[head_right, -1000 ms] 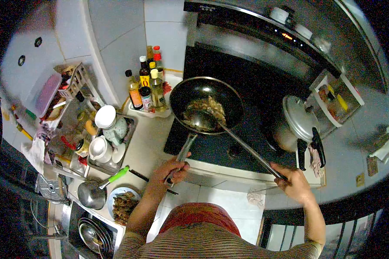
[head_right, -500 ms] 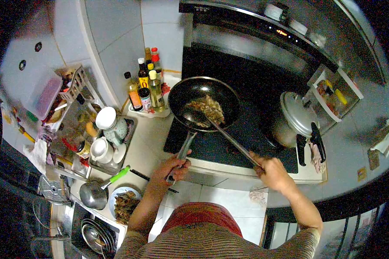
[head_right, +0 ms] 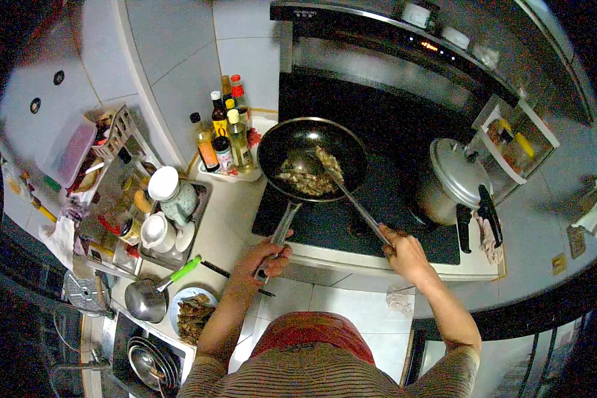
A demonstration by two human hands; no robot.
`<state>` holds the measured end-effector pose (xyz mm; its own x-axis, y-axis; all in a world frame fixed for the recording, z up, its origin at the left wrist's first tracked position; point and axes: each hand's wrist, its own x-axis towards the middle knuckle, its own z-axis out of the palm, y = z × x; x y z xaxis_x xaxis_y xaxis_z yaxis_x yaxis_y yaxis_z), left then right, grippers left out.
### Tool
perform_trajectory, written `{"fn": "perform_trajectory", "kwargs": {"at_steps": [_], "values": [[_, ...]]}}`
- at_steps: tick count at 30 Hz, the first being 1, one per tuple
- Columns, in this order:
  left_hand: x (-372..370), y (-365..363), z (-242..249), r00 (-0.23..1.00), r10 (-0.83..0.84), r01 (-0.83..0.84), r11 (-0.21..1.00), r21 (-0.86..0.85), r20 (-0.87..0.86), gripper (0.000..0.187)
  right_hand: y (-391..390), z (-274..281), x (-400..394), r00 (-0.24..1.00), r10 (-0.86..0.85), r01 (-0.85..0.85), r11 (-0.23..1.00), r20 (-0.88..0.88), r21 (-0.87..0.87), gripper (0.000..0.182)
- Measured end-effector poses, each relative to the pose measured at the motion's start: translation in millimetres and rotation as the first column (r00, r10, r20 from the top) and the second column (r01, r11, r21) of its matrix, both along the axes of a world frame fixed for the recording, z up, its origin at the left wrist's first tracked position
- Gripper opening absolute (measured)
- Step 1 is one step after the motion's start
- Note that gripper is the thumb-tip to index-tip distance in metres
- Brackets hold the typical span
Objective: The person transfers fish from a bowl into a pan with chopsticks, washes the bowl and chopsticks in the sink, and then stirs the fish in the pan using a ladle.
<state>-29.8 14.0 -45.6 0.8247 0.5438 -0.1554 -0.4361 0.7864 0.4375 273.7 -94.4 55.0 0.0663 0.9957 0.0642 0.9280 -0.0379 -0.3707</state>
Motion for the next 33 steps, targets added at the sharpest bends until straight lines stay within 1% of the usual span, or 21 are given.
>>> {"fn": "perform_trajectory", "kwargs": {"at_steps": [2, 3, 4, 6, 8, 9, 12, 14, 15, 18, 21, 24, 27, 30, 33], "values": [[0, -1, 0, 1.000, 0.004, -0.004, 1.000, -0.002, -0.003, 0.047, 0, 2, 0, 1.000, 0.013, -0.013, 1.000, -0.010, -0.014, 0.045], [1, -1, 1, 1.000, 0.006, -0.006, 1.000, -0.003, -0.004, 0.047, -2, 6, 0, 0.996, -0.006, 0.002, 0.999, -0.087, -0.045, 0.044], [1, -1, 2, 1.000, 0.001, -0.001, 1.000, -0.024, 0.008, 0.041, -6, 14, -2, 0.986, -0.026, 0.014, 0.997, -0.163, -0.077, 0.044], [1, 0, 4, 0.999, -0.002, 0.004, 0.998, -0.065, 0.034, 0.031, -15, 27, -3, 0.971, -0.034, 0.013, 0.996, -0.238, -0.089, 0.044], [2, -1, 6, 0.999, 0.017, -0.015, 0.998, -0.068, 0.034, 0.032, -33, 31, 2, 0.970, -0.014, 0.000, 0.998, -0.241, -0.056, 0.044], [2, -2, 7, 0.999, 0.024, -0.022, 0.997, -0.069, 0.034, 0.032, -39, 32, 4, 0.939, -0.083, 0.050, 0.993, -0.333, -0.105, 0.045], [3, -6, 10, 0.998, 0.046, -0.044, 0.996, -0.081, 0.034, 0.031, -42, 38, 5, 0.928, -0.141, 0.089, 0.983, -0.344, -0.163, 0.045], [3, -3, 5, 0.999, 0.031, -0.029, 0.997, -0.077, 0.031, 0.031, -37, 23, 8, 0.931, -0.112, 0.080, 0.991, -0.346, -0.107, 0.045], [3, -2, 5, 0.999, 0.027, -0.024, 0.997, -0.073, 0.031, 0.031, -33, 16, 9, 0.933, -0.095, 0.072, 0.994, -0.346, -0.077, 0.045], [3, -3, 4, 0.999, 0.033, -0.033, 0.996, -0.079, -0.003, 0.031, -23, 7, 6, 0.949, -0.106, 0.084, 0.993, -0.297, -0.085, 0.046], [3, -3, 5, 0.999, 0.027, -0.025, 0.997, -0.073, 0.019, 0.031, -15, 0, 4, 0.974, -0.076, 0.062, 0.995, -0.213, -0.075, 0.047], [1, -3, 7, 1.000, 0.029, -0.028, 0.997, -0.068, 0.002, 0.030, -14, -1, 1, 0.984, -0.019, 0.020, 1.000, -0.175, 0.009, 0.048], [2, -3, 3, 0.999, 0.029, -0.027, 0.997, -0.077, 0.025, 0.031, -21, 3, -1, 0.998, 0.019, -0.016, 0.999, -0.065, 0.049, 0.048], [3, -4, 2, 0.998, 0.028, -0.025, 0.998, -0.061, 0.055, 0.033, -24, 17, -10, 0.997, -0.003, 0.001, 0.999, -0.076, -0.032, 0.047], [3, -3, 5, 0.999, 0.023, -0.020, 0.997, -0.076, 0.037, 0.034, -20, 10, -8, 0.998, 0.051, -0.052, 0.998, -0.031, -0.031, 0.050]]}}
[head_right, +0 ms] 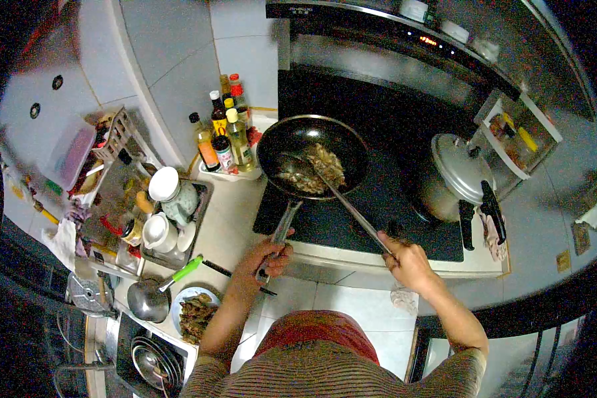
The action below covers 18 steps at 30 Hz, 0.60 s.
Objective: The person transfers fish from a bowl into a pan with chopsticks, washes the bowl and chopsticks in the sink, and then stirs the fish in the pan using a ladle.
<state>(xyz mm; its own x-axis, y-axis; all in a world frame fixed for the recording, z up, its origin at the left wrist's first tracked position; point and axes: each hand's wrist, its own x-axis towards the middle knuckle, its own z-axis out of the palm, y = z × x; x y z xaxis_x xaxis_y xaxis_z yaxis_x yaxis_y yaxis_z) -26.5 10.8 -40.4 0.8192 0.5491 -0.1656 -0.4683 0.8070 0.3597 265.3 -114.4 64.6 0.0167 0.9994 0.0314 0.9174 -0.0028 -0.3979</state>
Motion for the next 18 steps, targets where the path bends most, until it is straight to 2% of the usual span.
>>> {"fn": "perform_trajectory", "kwargs": {"at_steps": [3, 6, 9, 10, 13, 16, 18], "values": [[-2, 2, -2, 0.999, -0.008, 0.008, 1.000, -0.012, -0.041, 0.034, -14, 18, -5, 0.998, 0.024, -0.025, 1.000, 0.056, 0.007, 0.049], [-1, 0, 0, 0.998, 0.018, -0.017, 1.000, 0.010, -0.065, 0.035, -45, 38, 4, 0.997, 0.069, -0.071, 0.996, 0.037, 0.056, 0.048], [0, -2, 0, 0.999, 0.035, -0.035, 0.999, 0.002, -0.035, 0.038, -51, 44, 11, 0.996, -0.079, 0.079, 0.997, -0.029, -0.008, 0.048], [-1, -2, -2, 0.999, 0.035, -0.034, 0.999, 0.021, -0.037, 0.039, -45, 52, 1, 0.979, -0.202, 0.197, 0.974, -0.034, -0.113, 0.047], [-4, -2, -12, 0.999, 0.037, -0.035, 0.998, 0.054, -0.037, 0.045, -39, 30, 8, 0.983, -0.138, 0.147, 0.987, -0.125, 0.069, 0.045], [-8, -5, -23, 0.998, 0.034, -0.030, 0.998, 0.061, -0.056, 0.049, -42, 25, 3, 0.980, -0.112, 0.128, 0.987, -0.163, 0.096, 0.044], [-9, -7, -27, 0.995, 0.046, -0.035, 0.993, 0.113, -0.094, 0.052, -41, 31, -3, 0.974, -0.170, 0.161, 0.984, -0.149, -0.069, 0.044]]}}
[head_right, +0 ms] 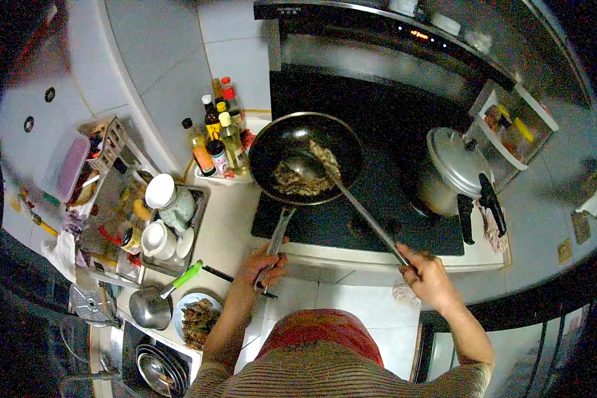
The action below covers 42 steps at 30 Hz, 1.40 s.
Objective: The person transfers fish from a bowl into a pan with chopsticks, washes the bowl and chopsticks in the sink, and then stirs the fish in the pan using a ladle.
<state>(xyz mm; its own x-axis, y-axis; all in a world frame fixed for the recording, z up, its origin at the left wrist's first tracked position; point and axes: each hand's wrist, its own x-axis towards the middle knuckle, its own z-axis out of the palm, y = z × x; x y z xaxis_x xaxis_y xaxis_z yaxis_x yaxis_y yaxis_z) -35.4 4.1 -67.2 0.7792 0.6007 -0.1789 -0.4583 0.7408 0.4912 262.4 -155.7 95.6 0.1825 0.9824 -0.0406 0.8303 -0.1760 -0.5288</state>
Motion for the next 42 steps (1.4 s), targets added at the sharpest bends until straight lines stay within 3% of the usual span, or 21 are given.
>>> {"fn": "perform_trajectory", "kwargs": {"at_steps": [1, 4, 7, 10, 13, 19, 22, 27, 33, 42], "values": [[0, -2, -4, 0.999, 0.000, 0.001, 0.999, 0.032, -0.044, 0.052, 1, 3, -2, 1.000, -0.014, 0.013, 0.997, -0.003, -0.082, 0.044], [1, -9, -23, 0.992, 0.008, 0.003, 0.996, 0.085, -0.130, 0.053, 3, -13, 2, 0.994, 0.085, -0.091, 0.992, 0.067, 0.092, 0.045], [5, -15, -35, 0.991, 0.005, 0.001, 0.999, 0.047, -0.135, 0.053, 6, -9, -3, 0.997, -0.065, 0.064, 0.998, -0.045, -0.022, 0.046], [6, -19, -37, 0.987, 0.012, -0.004, 0.999, 0.050, -0.162, 0.052, 7, -29, 9, 0.991, -0.046, 0.066, 0.986, -0.127, 0.155, 0.046], [12, -23, -44, 0.980, 0.040, -0.024, 0.996, 0.084, -0.194, 0.047, 9, -27, 10, 0.960, -0.198, 0.205, 0.979, -0.196, 0.015, 0.046], [21, -32, -57, 0.950, 0.072, -0.021, 0.986, 0.168, -0.304, 0.039, 7, -49, 21, 0.921, -0.214, 0.246, 0.967, -0.324, 0.061, 0.045], [26, -29, -56, 0.957, 0.060, 0.001, 0.977, 0.211, -0.283, 0.035, 10, -48, 18, 0.878, -0.285, 0.304, 0.953, -0.386, -0.012, 0.046], [33, -27, -18, 0.976, 0.075, -0.027, 0.973, 0.231, -0.204, 0.025, 23, -47, 19, 0.891, -0.264, 0.299, 0.954, -0.369, 0.040, 0.046], [45, -14, -17, 0.990, 0.051, -0.024, 0.979, 0.202, -0.131, 0.029, 37, -44, 26, 0.878, -0.268, 0.322, 0.944, -0.397, 0.073, 0.046], [65, 5, -17, 0.972, 0.044, 0.010, 0.973, 0.229, -0.232, 0.028, 57, -64, 43, 0.918, -0.269, 0.305, 0.949, -0.292, 0.085, 0.047]]}}
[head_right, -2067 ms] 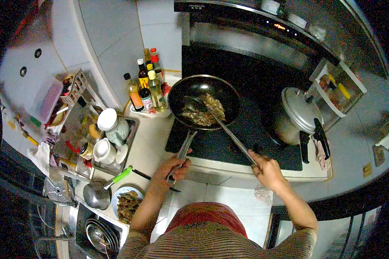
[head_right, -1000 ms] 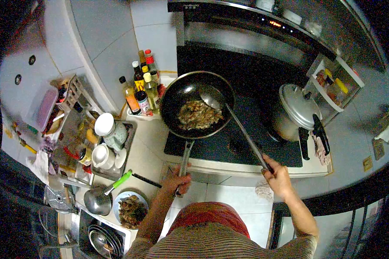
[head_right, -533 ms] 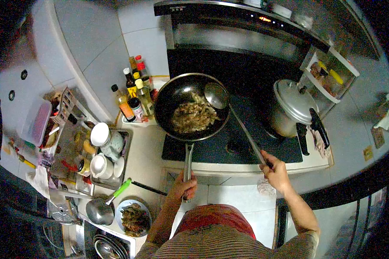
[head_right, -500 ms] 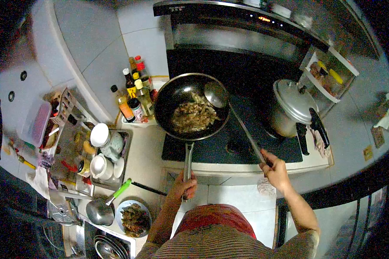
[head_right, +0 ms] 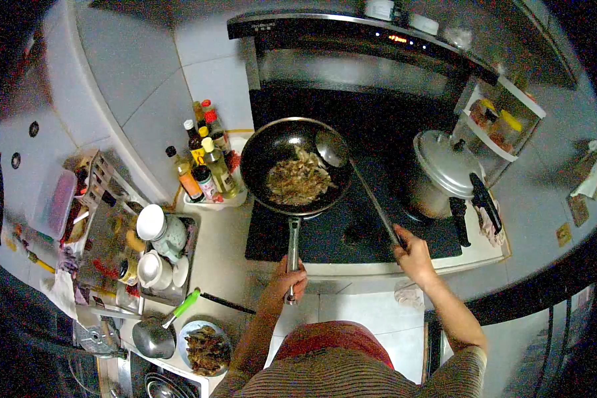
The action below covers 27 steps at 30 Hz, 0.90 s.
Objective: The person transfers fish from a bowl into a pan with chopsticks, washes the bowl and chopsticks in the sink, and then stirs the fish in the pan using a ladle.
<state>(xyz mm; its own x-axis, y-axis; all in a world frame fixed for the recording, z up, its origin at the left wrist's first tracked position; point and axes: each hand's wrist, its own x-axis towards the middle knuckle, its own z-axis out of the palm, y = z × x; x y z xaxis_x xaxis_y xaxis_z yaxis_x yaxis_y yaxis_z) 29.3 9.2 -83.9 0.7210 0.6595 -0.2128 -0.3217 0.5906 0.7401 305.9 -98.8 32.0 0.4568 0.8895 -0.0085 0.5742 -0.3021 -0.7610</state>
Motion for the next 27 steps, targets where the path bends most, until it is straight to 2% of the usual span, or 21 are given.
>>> {"fn": "perform_trajectory", "kwargs": {"at_steps": [1, 6, 10, 15, 17, 18, 21, 24, 27], "values": [[1, 0, -2, 1.000, 0.001, -0.001, 1.000, -0.007, 0.001, 0.029, 1, 1, -1, 1.000, -0.009, 0.010, 0.999, 0.019, -0.034, 0.048], [-5, 3, -26, 1.000, -0.010, 0.010, 1.000, -0.021, 0.022, 0.034, 0, -5, -8, 0.991, 0.012, -0.019, 0.998, 0.131, 0.053, 0.049], [-10, 1, -33, 0.997, 0.012, -0.012, 1.000, 0.008, -0.073, 0.036, 1, -18, -16, 0.967, 0.035, -0.070, 0.989, 0.254, 0.129, 0.050], [-12, -4, -25, 0.994, 0.020, -0.014, 0.998, 0.055, -0.103, 0.028, 5, -39, -24, 0.973, 0.031, -0.068, 0.986, 0.227, 0.155, 0.053], [-14, -3, -23, 0.994, 0.002, 0.001, 1.000, 0.023, -0.107, 0.028, 6, -41, -33, 0.970, 0.032, -0.075, 0.983, 0.241, 0.170, 0.054], [-14, -3, -21, 0.994, -0.009, 0.010, 1.000, 0.008, -0.109, 0.028, 6, -42, -34, 0.988, 0.044, -0.062, 0.991, 0.146, 0.115, 0.058], [-15, -6, -14, 0.994, 0.006, -0.003, 1.000, 0.028, -0.112, 0.028, 4, -42, -40, 0.995, 0.056, -0.064, 0.994, 0.088, 0.091, 0.056], [-9, 1, -11, 0.992, 0.021, -0.028, 0.998, -0.055, -0.121, 0.037, 0, -31, -47, 0.997, 0.042, -0.044, 0.999, 0.057, 0.025, 0.057], [5, -1, -8, 0.988, 0.044, -0.046, 0.999, -0.004, -0.151, 0.038, -1, -43, -43, 0.998, 0.033, -0.035, 0.999, 0.054, 0.025, 0.059]]}}
